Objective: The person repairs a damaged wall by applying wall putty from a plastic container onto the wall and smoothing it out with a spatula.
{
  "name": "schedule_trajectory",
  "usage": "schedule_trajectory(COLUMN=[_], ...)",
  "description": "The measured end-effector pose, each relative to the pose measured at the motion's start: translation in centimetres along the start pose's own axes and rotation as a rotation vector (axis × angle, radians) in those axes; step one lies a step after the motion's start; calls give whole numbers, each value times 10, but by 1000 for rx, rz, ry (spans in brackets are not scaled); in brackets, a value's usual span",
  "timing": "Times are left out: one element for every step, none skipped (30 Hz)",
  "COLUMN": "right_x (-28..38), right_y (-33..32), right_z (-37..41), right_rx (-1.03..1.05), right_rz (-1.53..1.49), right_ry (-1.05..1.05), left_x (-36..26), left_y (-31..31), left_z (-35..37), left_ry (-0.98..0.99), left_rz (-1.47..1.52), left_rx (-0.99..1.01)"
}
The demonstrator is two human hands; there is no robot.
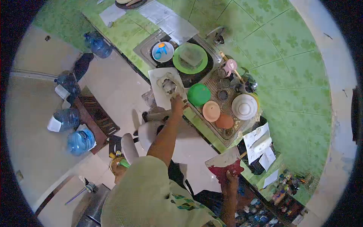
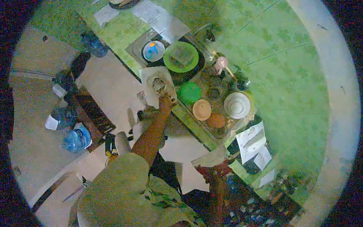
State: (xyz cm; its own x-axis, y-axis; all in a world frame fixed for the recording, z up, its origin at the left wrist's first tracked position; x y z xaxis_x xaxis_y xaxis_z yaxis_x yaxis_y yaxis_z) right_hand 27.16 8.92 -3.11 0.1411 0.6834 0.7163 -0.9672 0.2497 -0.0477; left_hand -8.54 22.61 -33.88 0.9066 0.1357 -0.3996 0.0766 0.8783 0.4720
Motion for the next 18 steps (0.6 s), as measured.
schedule_trajectory(right_x=[-5,-9,-10,-11,-13,-11,-8,-6,-6,-4,-3,-3,-5,-6,-7,-7,-10,-10], right_y=[-7,-15,-21,-27,-33,-30,-27,-26,-27,-26,-24,-22,-19,-17,-16,-22,-32,-36], right_z=[-5,-9,-12,-14,-17,-15,-11,-9,-9,-9,-9,-8,-6,-3,-3,-5,-10,-12], right_rx=[44,89,89,80,71,70,39,8,6,61,116,116,72,28,-16,-15,9,33], right_rz=[-19,-38,-39,56,151,151,127,104,104,93,81,80,20,-39,-98,-98,-2,94], right_ry=[27,55,53,68,83,82,109,136,134,90,45,44,47,49,52,52,79,105], left_x=[-1,-1,-3,-4,-6,-3,1,7,7,4,-1,3,4,7,5,4,4,5], left_y=[0,-1,3,4,5,0,-7,-13,-9,-2,4,-1,-5,-8,-5,-3,-1,-1], left_z=[0,1,4,7,11,4,-6,-15,-10,-2,7,-3,-7,-10,-7,-4,-1,2], left_ry=[3,6,6,3,0,-1,2,4,2,47,93,49,49,43,38,39,18,-4], left_rz=[-52,-103,-103,-137,-170,-170,-166,-162,-161,-186,-210,-197,-197,-190,-182,-182,-96,-9], left_rx=[-40,-81,-80,-143,-207,-206,-163,-121,-119,-170,-221,-207,-207,-163,-119,-119,-130,-140])
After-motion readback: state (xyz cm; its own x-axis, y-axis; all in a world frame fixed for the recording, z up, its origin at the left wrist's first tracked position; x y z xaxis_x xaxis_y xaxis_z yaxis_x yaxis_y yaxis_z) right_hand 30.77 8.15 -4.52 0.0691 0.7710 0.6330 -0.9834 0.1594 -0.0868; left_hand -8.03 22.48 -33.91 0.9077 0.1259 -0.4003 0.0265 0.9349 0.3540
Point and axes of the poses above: each hand's wrist, its own z-axis away from the middle knuckle, its own y-axis out of the palm, x = y × z, the point moved 3 cm from there along -z, towards the middle knuckle, and after that the axes turned 11 degrees about -x, right-handed, at the moved point
